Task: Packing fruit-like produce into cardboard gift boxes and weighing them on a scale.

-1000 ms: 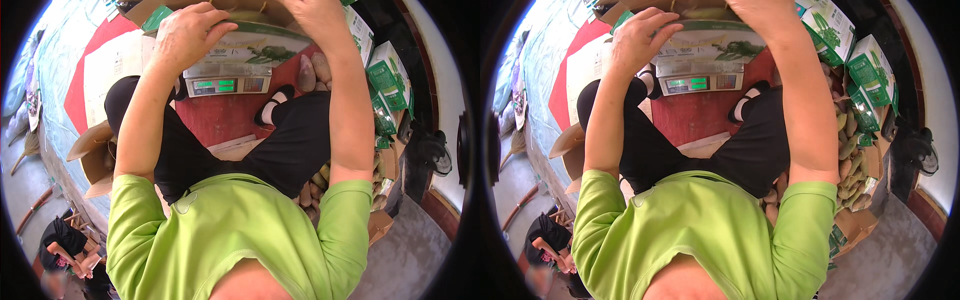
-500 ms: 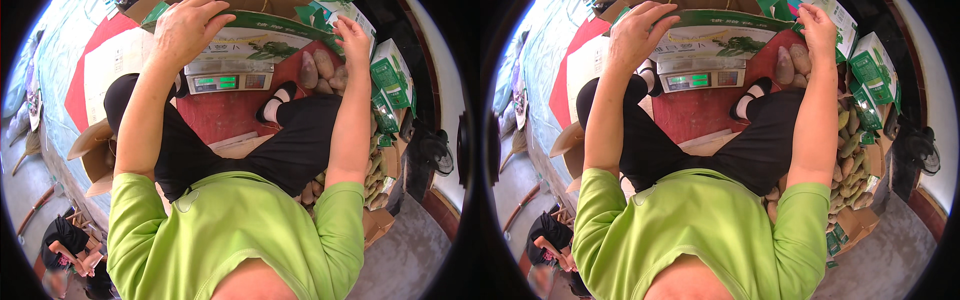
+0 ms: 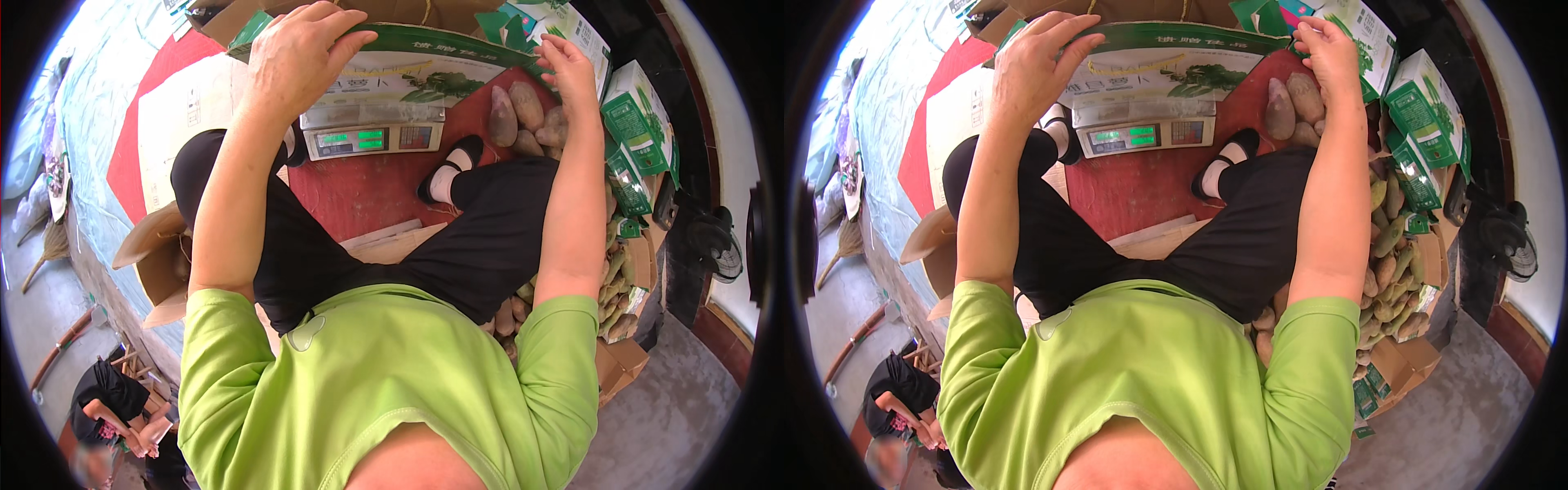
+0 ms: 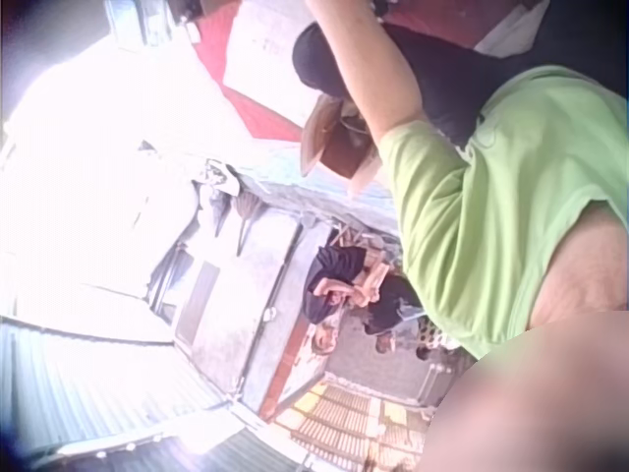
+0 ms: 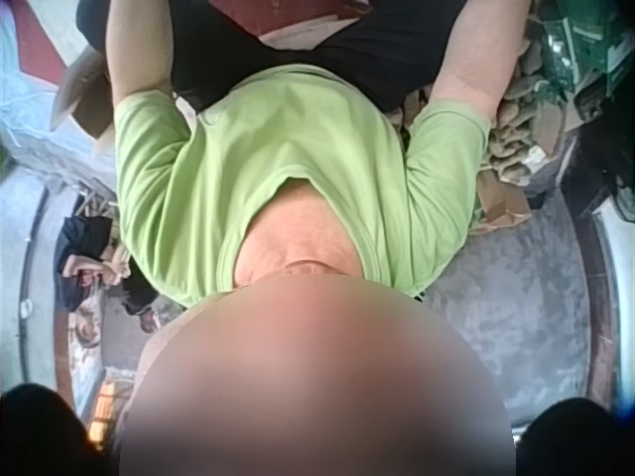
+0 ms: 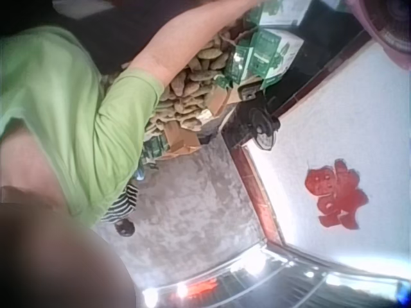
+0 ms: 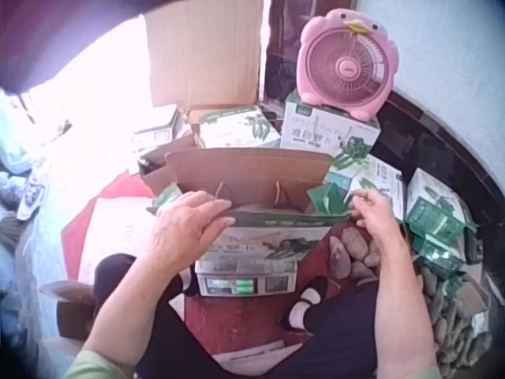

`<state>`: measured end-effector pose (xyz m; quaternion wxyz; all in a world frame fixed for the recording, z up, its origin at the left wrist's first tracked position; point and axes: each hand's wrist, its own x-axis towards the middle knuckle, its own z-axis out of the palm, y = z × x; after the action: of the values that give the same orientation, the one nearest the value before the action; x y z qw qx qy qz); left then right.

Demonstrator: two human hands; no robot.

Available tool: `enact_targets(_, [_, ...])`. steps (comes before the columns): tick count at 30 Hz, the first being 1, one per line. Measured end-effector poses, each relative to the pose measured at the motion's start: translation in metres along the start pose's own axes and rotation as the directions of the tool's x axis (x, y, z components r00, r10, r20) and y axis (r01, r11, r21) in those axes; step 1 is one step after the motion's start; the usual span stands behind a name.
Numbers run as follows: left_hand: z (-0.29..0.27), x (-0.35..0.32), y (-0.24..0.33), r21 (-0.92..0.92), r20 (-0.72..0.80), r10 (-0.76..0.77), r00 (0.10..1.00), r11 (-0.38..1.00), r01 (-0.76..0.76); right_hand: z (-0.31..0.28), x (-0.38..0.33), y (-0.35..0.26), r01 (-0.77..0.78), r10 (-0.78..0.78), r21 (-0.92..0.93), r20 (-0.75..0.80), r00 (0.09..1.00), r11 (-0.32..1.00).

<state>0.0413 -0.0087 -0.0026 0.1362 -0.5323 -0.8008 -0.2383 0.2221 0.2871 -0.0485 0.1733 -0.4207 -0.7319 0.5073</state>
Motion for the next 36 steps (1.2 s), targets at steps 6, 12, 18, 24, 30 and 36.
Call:
enact_targets(6, [0.004, 0.001, -0.004, -0.004, 0.020, -0.006, 1.000, 1.000, 0.006, 0.000, 0.000, 0.000, -0.014, 0.014, -0.014, 0.025, 1.000, 1.000])
enact_targets(12, [0.004, 0.000, -0.008, -0.005, -0.001, 0.013, 1.000, 1.000, -0.013, 0.010, 0.004, -0.001, -0.002, 0.010, -0.084, 0.102, 0.995, 0.996])
enact_targets(18, [0.004, 0.002, -0.008, 0.021, 0.024, -0.003, 1.000, 1.000, 0.002, 0.016, 0.013, 0.002, -0.032, 0.047, -0.095, 0.165, 0.985, 0.995])
enact_targets(24, [0.005, 0.006, 0.004, 0.039, -0.064, 0.036, 0.997, 0.999, -0.033, -0.003, 0.028, 0.019, -0.068, 0.085, -0.097, 0.185, 0.979, 0.993])
enact_targets(30, [-0.029, -0.022, 0.004, -0.144, -0.271, -0.070, 0.960, 0.989, 0.031, 0.004, 0.026, 0.014, -0.069, 0.085, -0.079, 0.211, 0.974, 0.994])
enact_targets(36, [-0.075, -0.130, -0.034, -0.264, -0.175, -0.447, 0.877, 0.880, 0.395, 0.004, 0.018, 0.006, -0.065, 0.074, -0.045, 0.226, 0.971, 0.997])
